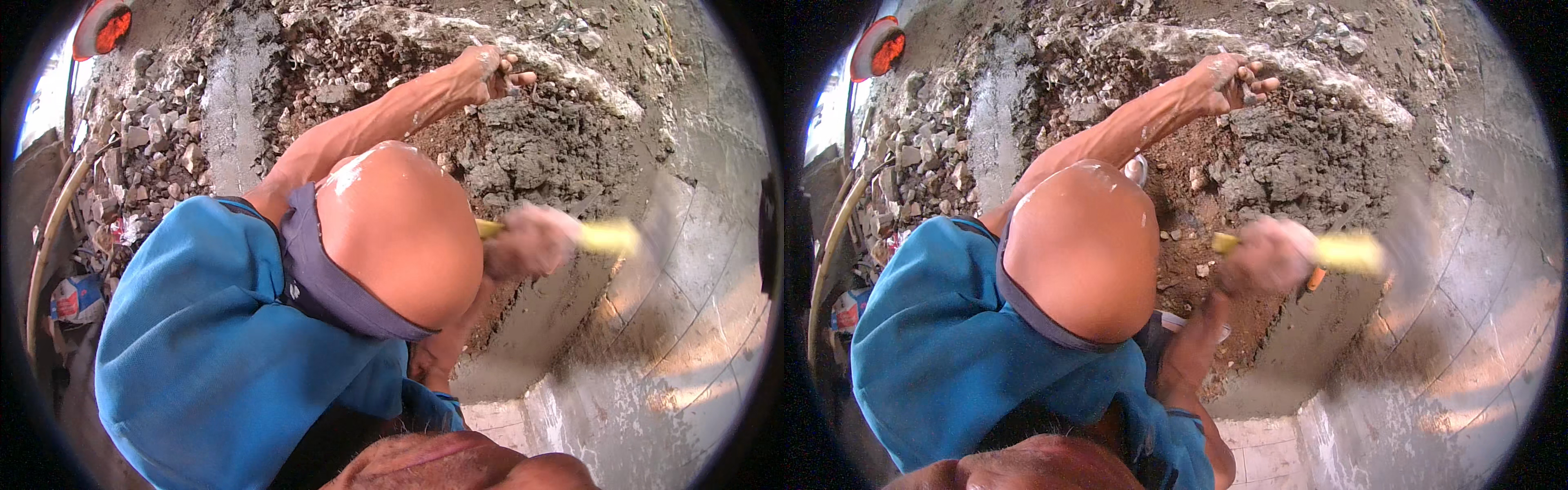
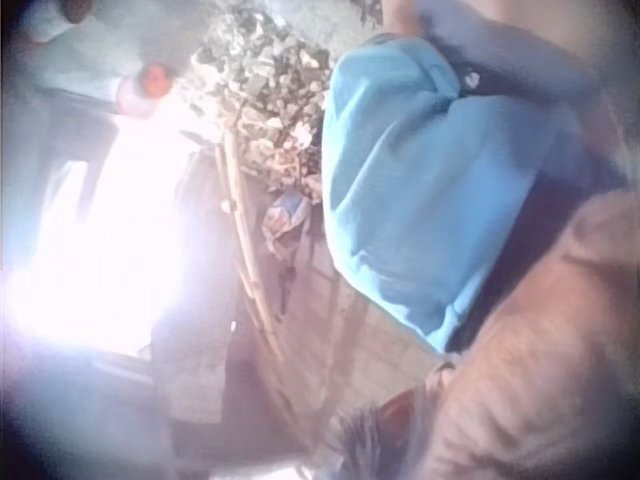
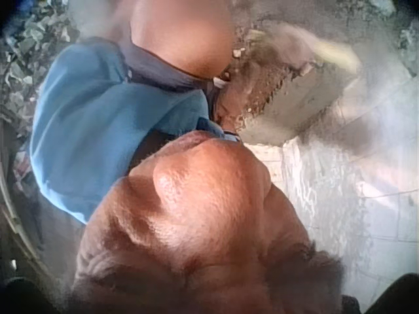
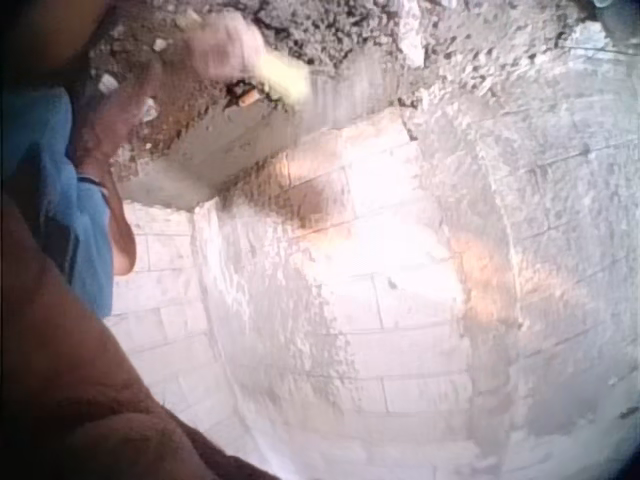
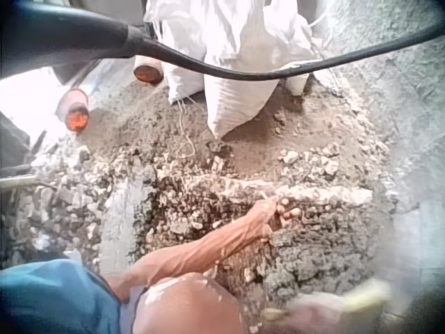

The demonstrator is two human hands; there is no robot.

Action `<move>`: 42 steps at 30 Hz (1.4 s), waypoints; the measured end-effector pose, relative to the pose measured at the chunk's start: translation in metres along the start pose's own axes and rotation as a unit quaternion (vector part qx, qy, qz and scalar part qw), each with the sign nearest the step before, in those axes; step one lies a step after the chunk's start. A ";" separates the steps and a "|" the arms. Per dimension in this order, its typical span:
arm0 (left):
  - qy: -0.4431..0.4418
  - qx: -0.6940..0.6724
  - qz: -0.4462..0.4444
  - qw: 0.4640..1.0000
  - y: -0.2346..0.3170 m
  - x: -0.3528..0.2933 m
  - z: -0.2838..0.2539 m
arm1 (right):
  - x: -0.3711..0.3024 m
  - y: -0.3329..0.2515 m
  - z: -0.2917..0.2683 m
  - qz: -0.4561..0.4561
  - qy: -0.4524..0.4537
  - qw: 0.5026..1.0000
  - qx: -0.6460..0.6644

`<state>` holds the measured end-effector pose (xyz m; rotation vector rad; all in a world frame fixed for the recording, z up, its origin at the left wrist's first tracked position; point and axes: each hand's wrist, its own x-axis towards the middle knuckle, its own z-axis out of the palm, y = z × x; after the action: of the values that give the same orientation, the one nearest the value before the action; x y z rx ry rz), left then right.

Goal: The person uses a hammer and a chisel to break up a pile of concrete on the ground. They repeatedly position the chisel on the concrete and strike it with the hammer to chip away at the material.

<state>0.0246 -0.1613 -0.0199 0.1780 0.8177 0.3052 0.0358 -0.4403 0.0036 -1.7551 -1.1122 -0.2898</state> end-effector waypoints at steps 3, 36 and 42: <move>0.003 -0.001 0.014 1.000 0.004 -0.004 -0.014 | 0.090 -0.091 -0.025 0.159 0.141 0.935 0.283; 0.088 0.551 0.182 0.809 -0.044 -0.010 -0.105 | 0.037 -0.075 0.048 0.605 0.048 0.774 0.179; 0.041 0.303 0.096 0.947 -0.048 -0.056 -0.071 | 0.029 -0.069 0.045 0.598 -0.022 0.776 0.200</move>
<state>-0.0546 -0.2223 -0.0417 0.8307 0.9609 0.2353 -0.0156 -0.3813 0.0426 -1.7207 0.0979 0.7278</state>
